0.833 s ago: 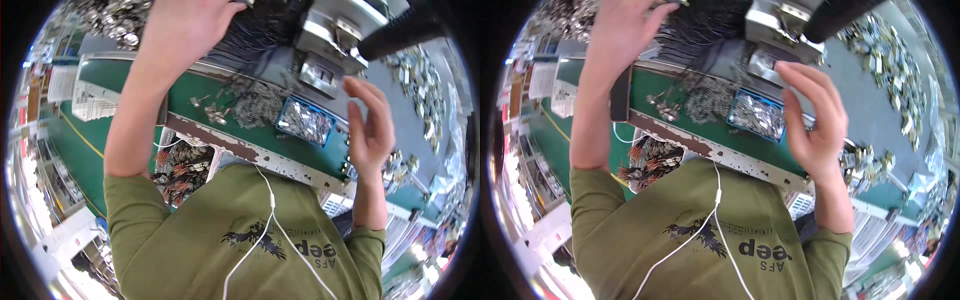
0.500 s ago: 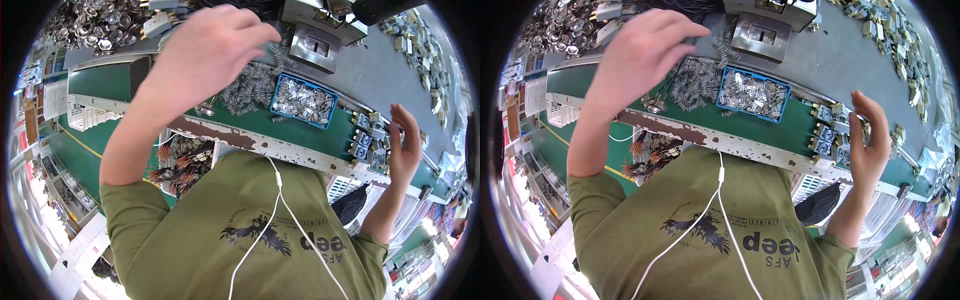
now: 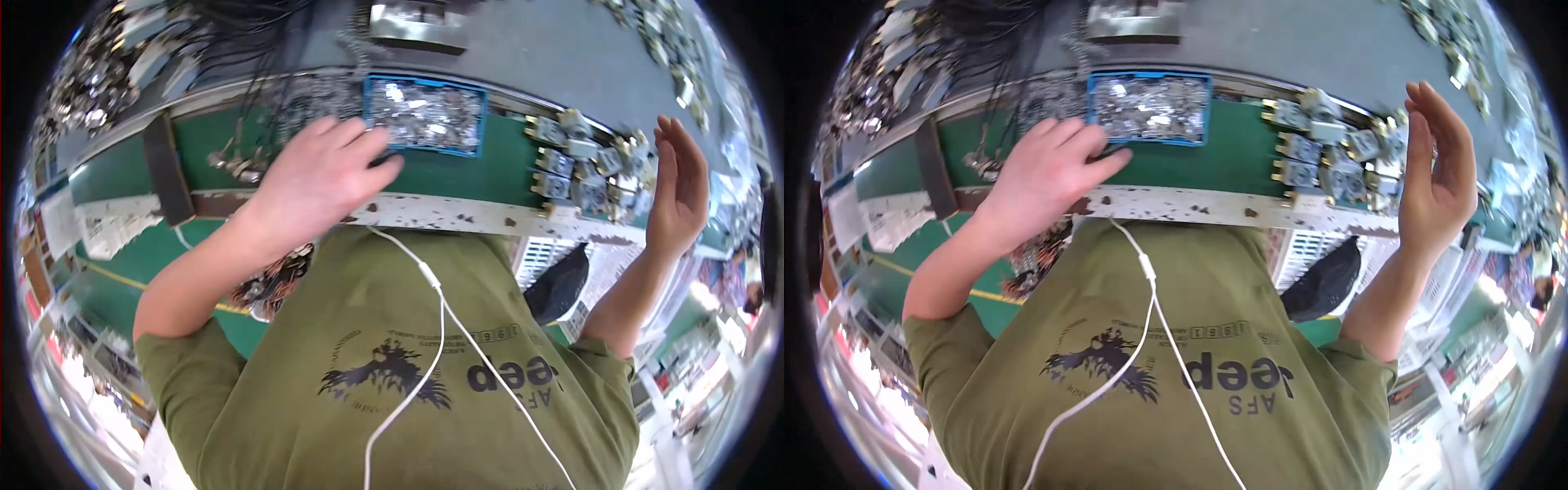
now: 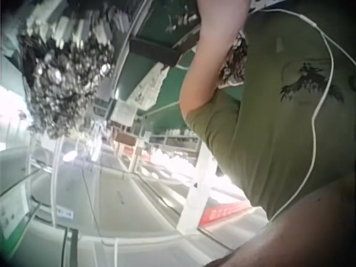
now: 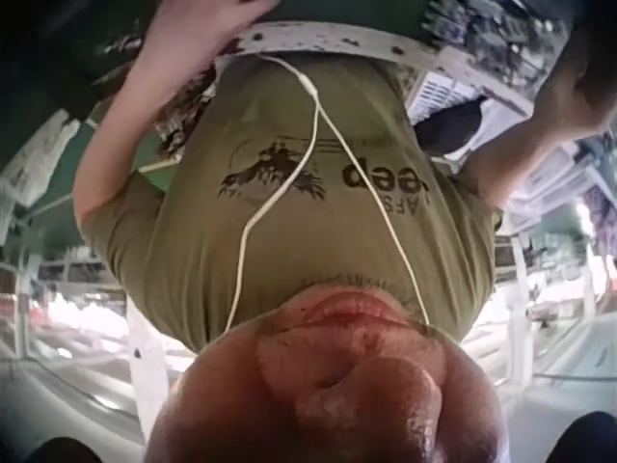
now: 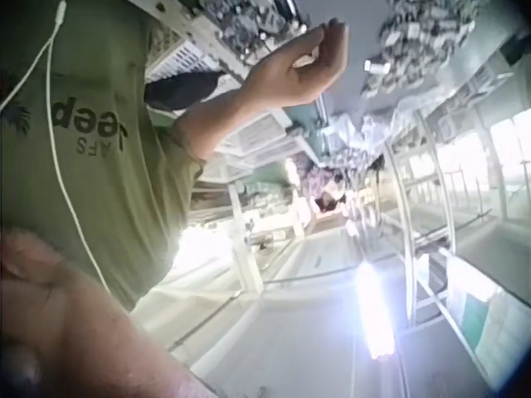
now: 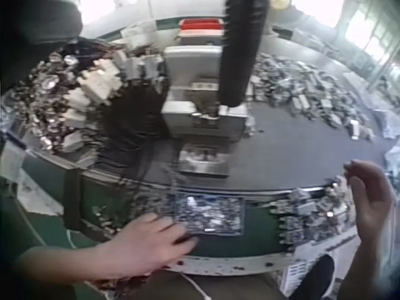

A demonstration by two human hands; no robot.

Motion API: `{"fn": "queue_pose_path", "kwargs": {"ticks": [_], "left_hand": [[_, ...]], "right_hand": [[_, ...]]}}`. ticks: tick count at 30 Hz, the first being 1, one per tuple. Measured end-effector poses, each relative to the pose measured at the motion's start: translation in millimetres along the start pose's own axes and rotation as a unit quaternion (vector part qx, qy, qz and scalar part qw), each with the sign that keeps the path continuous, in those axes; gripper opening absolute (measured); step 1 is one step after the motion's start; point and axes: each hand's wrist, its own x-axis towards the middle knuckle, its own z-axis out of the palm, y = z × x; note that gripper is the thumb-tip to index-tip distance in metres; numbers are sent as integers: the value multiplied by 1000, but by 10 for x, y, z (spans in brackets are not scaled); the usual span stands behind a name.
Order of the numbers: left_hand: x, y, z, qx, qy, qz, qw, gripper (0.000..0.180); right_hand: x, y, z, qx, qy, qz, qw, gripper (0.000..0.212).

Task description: Assemble small metal components onto a base using an electric screwdriver on a production line.

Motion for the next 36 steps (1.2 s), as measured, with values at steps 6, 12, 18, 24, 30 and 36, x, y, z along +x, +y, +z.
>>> {"fn": "queue_pose_path", "kwargs": {"ticks": [6, 12, 18, 24, 30, 36], "left_hand": [[-1, -47, -1, 47, -5, 17, 999, 31], [11, -36, 20, 43, 0, 20, 999, 28], [5, 61, -73, 18, 43, 1, 999, 28], [-28, 21, -196, -123, 15, -12, 992, 29], [-15, -140, -324, -162, 64, -79, 982, 31], [72, -488, -428, -134, 114, -120, 977, 20]], "right_hand": [[-28, 201, -154, -203, -191, -28, 960, 39], [50, -14, 345, -255, -250, -19, 934, 32], [109, 9, 342, -260, -265, -58, 927, 26], [110, 34, 343, -214, -280, 15, 936, 25], [78, 1, 383, -271, -261, -61, 924, 20], [64, 26, 392, -271, -256, -77, 925, 18]]}}
